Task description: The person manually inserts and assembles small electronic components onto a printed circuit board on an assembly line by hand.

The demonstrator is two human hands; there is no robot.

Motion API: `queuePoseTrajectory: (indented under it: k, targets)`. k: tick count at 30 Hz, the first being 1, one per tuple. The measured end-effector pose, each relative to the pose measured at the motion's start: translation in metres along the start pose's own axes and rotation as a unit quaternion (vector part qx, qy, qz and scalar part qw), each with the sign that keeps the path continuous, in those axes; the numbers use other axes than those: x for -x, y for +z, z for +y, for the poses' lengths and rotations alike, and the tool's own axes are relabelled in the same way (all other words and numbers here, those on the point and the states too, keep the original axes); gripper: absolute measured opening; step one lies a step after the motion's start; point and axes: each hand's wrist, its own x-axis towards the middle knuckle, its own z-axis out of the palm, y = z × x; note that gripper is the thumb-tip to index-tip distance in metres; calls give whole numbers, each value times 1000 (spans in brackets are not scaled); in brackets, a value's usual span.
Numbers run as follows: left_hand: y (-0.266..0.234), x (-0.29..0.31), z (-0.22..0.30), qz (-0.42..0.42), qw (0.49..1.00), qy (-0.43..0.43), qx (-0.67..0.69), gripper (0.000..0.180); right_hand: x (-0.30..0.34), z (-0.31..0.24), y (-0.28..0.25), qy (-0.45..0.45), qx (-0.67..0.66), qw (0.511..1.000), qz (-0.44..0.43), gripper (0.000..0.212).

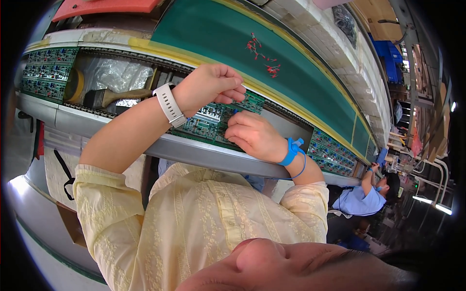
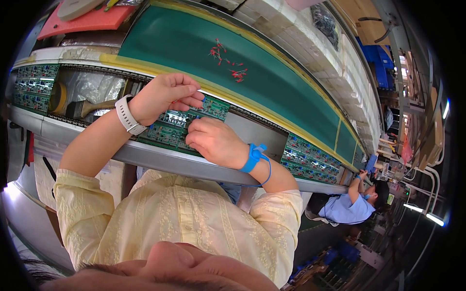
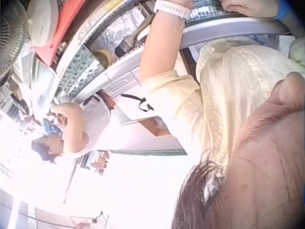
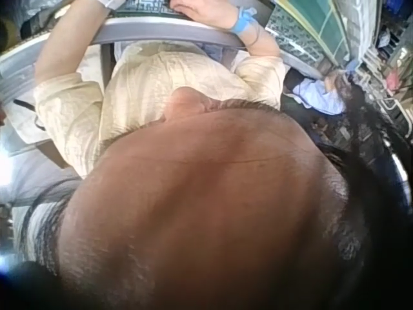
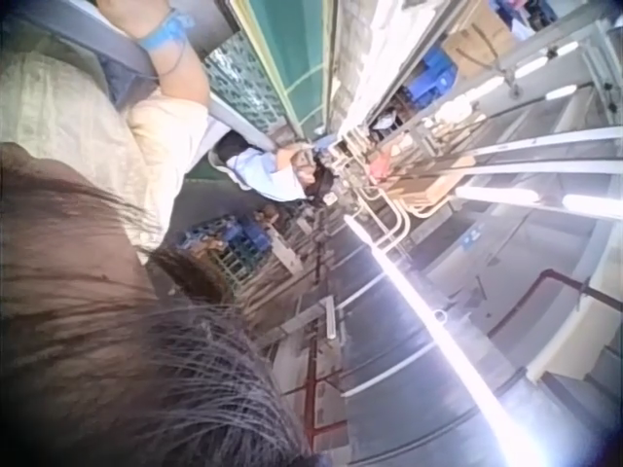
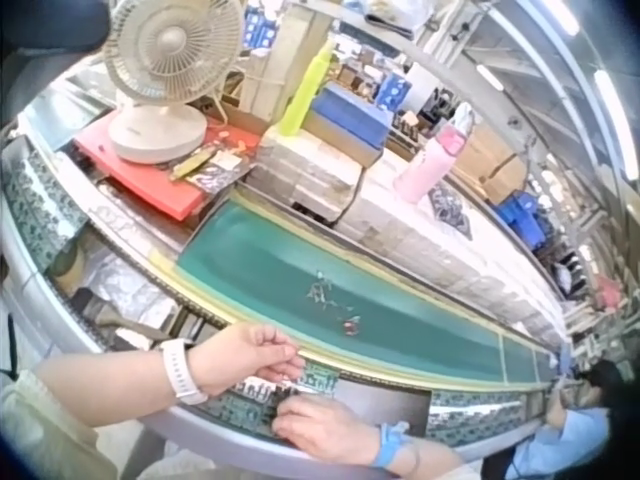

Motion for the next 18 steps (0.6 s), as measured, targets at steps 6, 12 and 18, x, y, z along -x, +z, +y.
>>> queuePoseTrajectory:
  k: [6, 12, 18]
  targets:
    - [-3, -2, -2, -14, 1000, 7, 9, 20, -1, -1, 2, -11, 19, 1000, 5, 12]
    - [-3, -2, -2, -17, 1000, 7, 13, 21, -2, -2, 1, -27, 53, 998, 18, 11]
    - [-3, -2, -2, -17, 1000, 3, 15, 20, -1, -2, 1, -20, 49, 999, 5, 12]
